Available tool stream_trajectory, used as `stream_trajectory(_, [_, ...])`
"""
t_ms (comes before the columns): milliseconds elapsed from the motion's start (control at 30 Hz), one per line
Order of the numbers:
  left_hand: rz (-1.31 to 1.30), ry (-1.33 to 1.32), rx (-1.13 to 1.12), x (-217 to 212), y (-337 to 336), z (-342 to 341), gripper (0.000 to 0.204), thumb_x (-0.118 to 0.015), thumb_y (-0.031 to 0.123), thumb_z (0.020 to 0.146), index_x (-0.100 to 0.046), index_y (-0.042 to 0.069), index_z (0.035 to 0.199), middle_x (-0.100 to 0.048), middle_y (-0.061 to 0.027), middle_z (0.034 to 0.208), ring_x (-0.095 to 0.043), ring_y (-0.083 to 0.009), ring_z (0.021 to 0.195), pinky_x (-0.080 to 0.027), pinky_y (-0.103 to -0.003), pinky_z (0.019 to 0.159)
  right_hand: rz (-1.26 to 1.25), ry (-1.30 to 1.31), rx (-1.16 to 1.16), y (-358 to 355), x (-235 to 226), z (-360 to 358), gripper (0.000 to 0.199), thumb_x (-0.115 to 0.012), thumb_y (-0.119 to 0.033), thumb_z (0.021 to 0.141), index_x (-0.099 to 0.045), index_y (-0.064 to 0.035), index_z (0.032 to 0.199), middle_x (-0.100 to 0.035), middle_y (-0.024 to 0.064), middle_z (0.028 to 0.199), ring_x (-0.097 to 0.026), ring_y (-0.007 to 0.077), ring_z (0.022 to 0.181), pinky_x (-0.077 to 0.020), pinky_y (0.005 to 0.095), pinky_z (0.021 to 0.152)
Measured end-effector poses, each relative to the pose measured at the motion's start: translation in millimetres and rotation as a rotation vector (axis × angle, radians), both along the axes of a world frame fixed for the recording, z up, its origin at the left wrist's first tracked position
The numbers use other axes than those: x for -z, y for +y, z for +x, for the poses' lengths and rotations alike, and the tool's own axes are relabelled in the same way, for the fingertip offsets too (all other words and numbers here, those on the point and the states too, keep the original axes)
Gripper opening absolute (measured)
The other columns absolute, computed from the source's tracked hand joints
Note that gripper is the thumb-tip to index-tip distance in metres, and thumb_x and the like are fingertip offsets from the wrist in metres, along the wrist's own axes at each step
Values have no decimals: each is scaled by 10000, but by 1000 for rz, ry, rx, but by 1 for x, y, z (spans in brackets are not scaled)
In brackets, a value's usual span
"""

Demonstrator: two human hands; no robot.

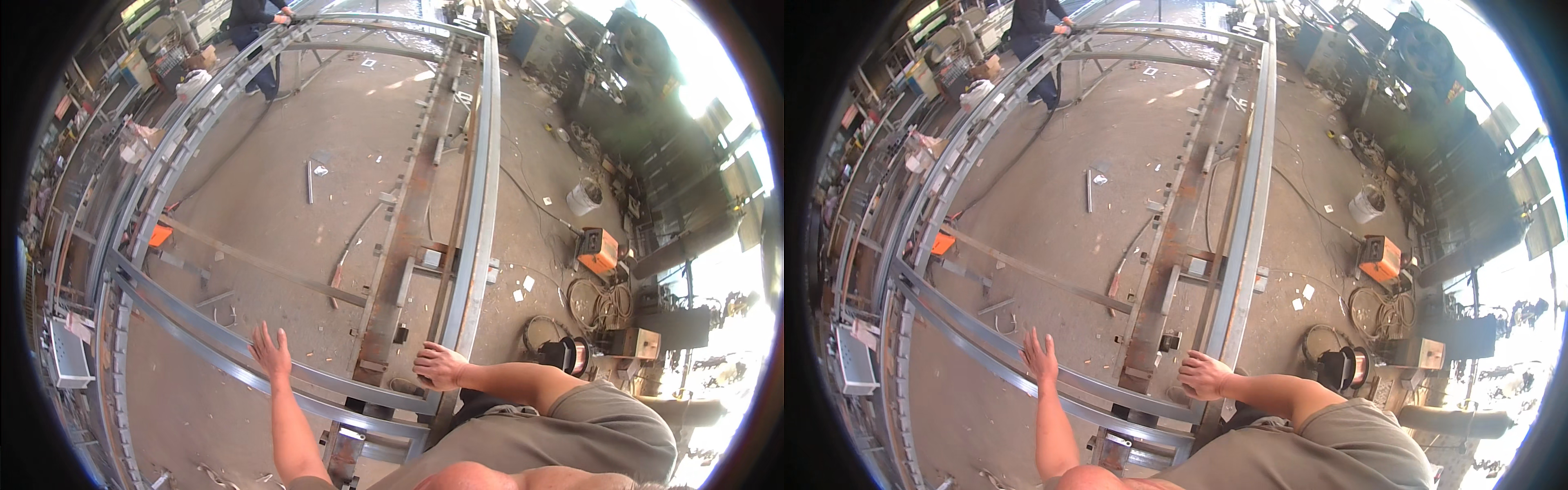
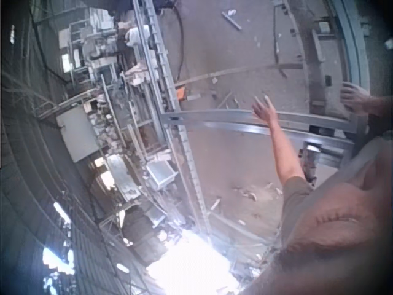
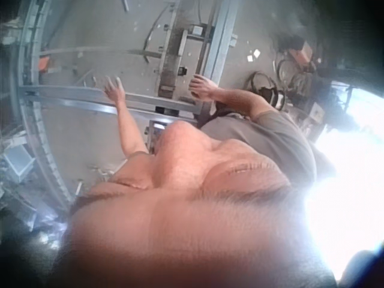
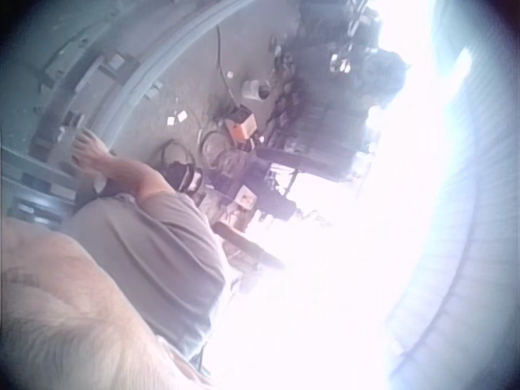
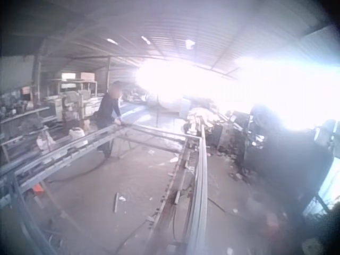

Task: The person assembles a metal frame by picking up long metal bars and smaller metal pieces, then placing them onto a jig to form a rectangular structure. The person repeatedly positions and adjusts the bars and pieces by hand to build the frame.

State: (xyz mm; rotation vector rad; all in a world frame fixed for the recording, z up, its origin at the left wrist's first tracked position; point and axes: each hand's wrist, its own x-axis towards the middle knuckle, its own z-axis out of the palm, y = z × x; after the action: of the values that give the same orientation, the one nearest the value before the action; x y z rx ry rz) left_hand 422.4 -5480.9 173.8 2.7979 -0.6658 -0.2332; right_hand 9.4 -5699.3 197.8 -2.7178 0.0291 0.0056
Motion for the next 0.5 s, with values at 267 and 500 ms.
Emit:
stream_trajectory(267, [-705, 339, -169, -25, 6, -165, 617, -498, 396, 1108, -422, -7, 1569, -419, -229, 1623, -396, -363, 1511, -326, -476, 1232, 82, -147, 19, -1, 12, -8, 204, -649, -317, 911, -645, -113, 930, -652, 62, 1012, -595, 272, 1118, -370, 481, 1195])
stream_trajectory(500, [-503, 279, -170, -43, -20, -402, 496, -615, 273, 1049, -564, -32, 1436, -588, -253, 1449, -559, -416, 1344, -425, -479, 1157, 434, -141, -103, -23, 17, -24, 280, -744, -226, 824, -685, -94, 1063, -697, 93, 1141, -639, 323, 1146, -489, 468, 1080])
